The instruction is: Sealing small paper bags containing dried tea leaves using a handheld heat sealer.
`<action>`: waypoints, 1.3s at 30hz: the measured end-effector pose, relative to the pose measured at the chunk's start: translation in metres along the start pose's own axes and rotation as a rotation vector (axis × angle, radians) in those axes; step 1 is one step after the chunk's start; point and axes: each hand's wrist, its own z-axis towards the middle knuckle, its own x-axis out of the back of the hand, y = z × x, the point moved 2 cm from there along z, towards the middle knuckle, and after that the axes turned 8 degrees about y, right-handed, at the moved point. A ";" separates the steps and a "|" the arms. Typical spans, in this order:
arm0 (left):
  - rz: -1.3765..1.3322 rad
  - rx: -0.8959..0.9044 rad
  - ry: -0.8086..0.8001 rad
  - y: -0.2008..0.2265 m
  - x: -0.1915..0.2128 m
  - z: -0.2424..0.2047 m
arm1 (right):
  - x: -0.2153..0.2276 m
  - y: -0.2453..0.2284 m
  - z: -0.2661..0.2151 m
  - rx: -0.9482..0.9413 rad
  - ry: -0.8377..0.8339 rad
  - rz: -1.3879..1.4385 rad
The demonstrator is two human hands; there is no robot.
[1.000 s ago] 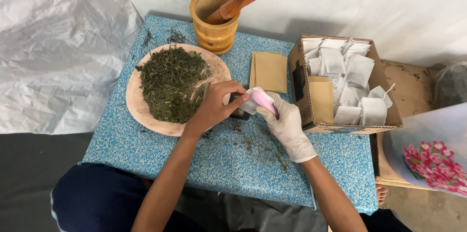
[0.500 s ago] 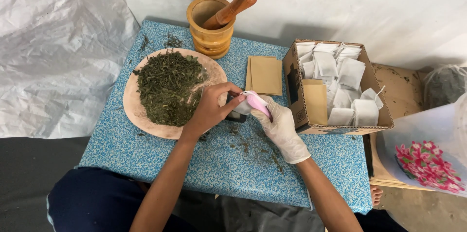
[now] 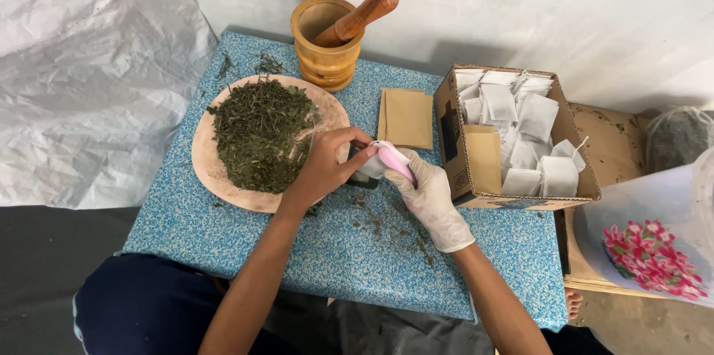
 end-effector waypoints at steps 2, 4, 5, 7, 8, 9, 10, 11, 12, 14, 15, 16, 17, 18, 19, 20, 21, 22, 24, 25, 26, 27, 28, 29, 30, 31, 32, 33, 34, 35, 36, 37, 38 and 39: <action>0.000 -0.005 0.001 -0.001 0.000 0.001 | 0.000 -0.001 0.001 0.004 0.001 0.000; 0.000 -0.008 0.004 -0.001 -0.001 0.001 | 0.000 0.002 0.001 0.007 -0.001 0.000; -0.003 -0.007 0.003 0.000 -0.001 0.001 | -0.001 0.004 0.001 0.011 0.001 -0.012; -0.002 0.001 0.008 -0.001 -0.001 -0.001 | -0.005 0.014 -0.001 0.015 -0.007 -0.022; 0.031 -0.023 0.017 -0.003 -0.002 -0.002 | -0.007 0.020 0.000 0.024 0.002 -0.033; 0.064 -0.047 0.026 -0.005 -0.002 -0.003 | -0.009 0.027 0.000 0.034 0.010 -0.044; 0.063 -0.041 0.032 -0.008 -0.003 -0.003 | -0.009 0.025 0.001 0.033 0.002 -0.045; 0.067 -0.093 0.038 -0.009 -0.003 -0.003 | -0.008 0.022 0.002 0.051 0.005 -0.053; 0.071 -0.147 0.045 -0.010 -0.003 -0.002 | -0.007 0.020 0.006 0.074 0.009 -0.061; 0.133 -0.192 0.051 -0.010 -0.001 -0.008 | -0.009 0.020 0.002 0.085 0.018 -0.085; 0.194 -0.239 0.050 -0.010 0.001 -0.007 | -0.009 0.020 0.004 0.093 0.034 -0.108; 0.193 -0.244 0.049 -0.016 -0.002 -0.006 | -0.007 0.019 0.004 0.096 0.038 -0.109; 0.212 -0.278 0.063 -0.022 -0.005 -0.004 | -0.006 0.019 0.005 0.098 0.047 -0.148; 0.230 -0.302 0.071 -0.027 -0.007 -0.007 | -0.006 0.017 0.001 0.091 0.053 -0.185; 0.228 -0.299 0.064 -0.024 -0.002 -0.012 | -0.013 0.020 -0.003 0.083 0.055 -0.184; 0.289 -0.293 0.058 -0.021 -0.004 -0.011 | -0.013 0.025 -0.002 0.069 0.052 -0.234; 0.350 -0.287 0.051 -0.019 -0.004 -0.010 | -0.014 0.029 0.000 0.055 0.049 -0.284; 0.350 -0.297 0.057 -0.019 -0.003 -0.010 | -0.015 0.030 0.001 0.065 0.054 -0.287; 0.334 -0.214 0.036 -0.022 -0.004 -0.014 | -0.017 0.033 -0.003 0.005 0.069 -0.321; 0.324 -0.217 0.036 -0.020 -0.004 -0.009 | -0.015 0.029 0.000 0.004 0.072 -0.331; 0.326 -0.209 0.035 -0.018 -0.002 -0.010 | -0.016 0.025 0.000 -0.006 0.075 -0.316; 0.327 -0.202 0.034 -0.017 0.000 -0.010 | -0.017 0.022 0.000 -0.017 0.079 -0.302; 0.327 -0.191 0.041 -0.018 -0.001 -0.012 | -0.016 0.020 -0.002 -0.018 0.067 -0.302; 0.329 -0.193 0.039 -0.018 -0.003 -0.013 | -0.013 0.020 -0.005 -0.026 0.071 -0.314; 0.337 -0.202 0.025 -0.019 -0.001 -0.011 | -0.015 0.018 -0.005 -0.037 0.089 -0.318; 0.342 -0.199 0.020 -0.024 0.003 -0.006 | -0.019 0.026 0.003 -0.041 0.089 -0.311; 0.316 -0.196 0.007 -0.028 0.001 -0.009 | -0.021 0.033 0.002 0.053 0.109 -0.358; 0.290 -0.193 -0.005 -0.032 -0.001 -0.013 | -0.023 0.040 0.000 0.148 0.128 -0.403; 0.280 -0.175 -0.012 -0.033 -0.002 -0.015 | -0.022 0.039 -0.004 0.130 0.117 -0.409; 0.291 -0.200 -0.001 -0.032 -0.003 -0.017 | -0.021 0.036 -0.008 0.147 0.131 -0.403; 0.309 -0.249 0.001 -0.033 0.001 -0.008 | -0.023 0.033 -0.003 0.174 0.171 -0.392; 0.306 -0.257 -0.016 -0.036 0.004 -0.006 | -0.027 0.035 0.000 0.164 0.187 -0.393; 0.296 -0.249 -0.007 -0.038 0.001 -0.006 | -0.026 0.037 -0.002 0.188 0.200 -0.436; 0.285 -0.241 0.002 -0.040 -0.003 -0.007 | -0.024 0.039 -0.004 0.213 0.213 -0.480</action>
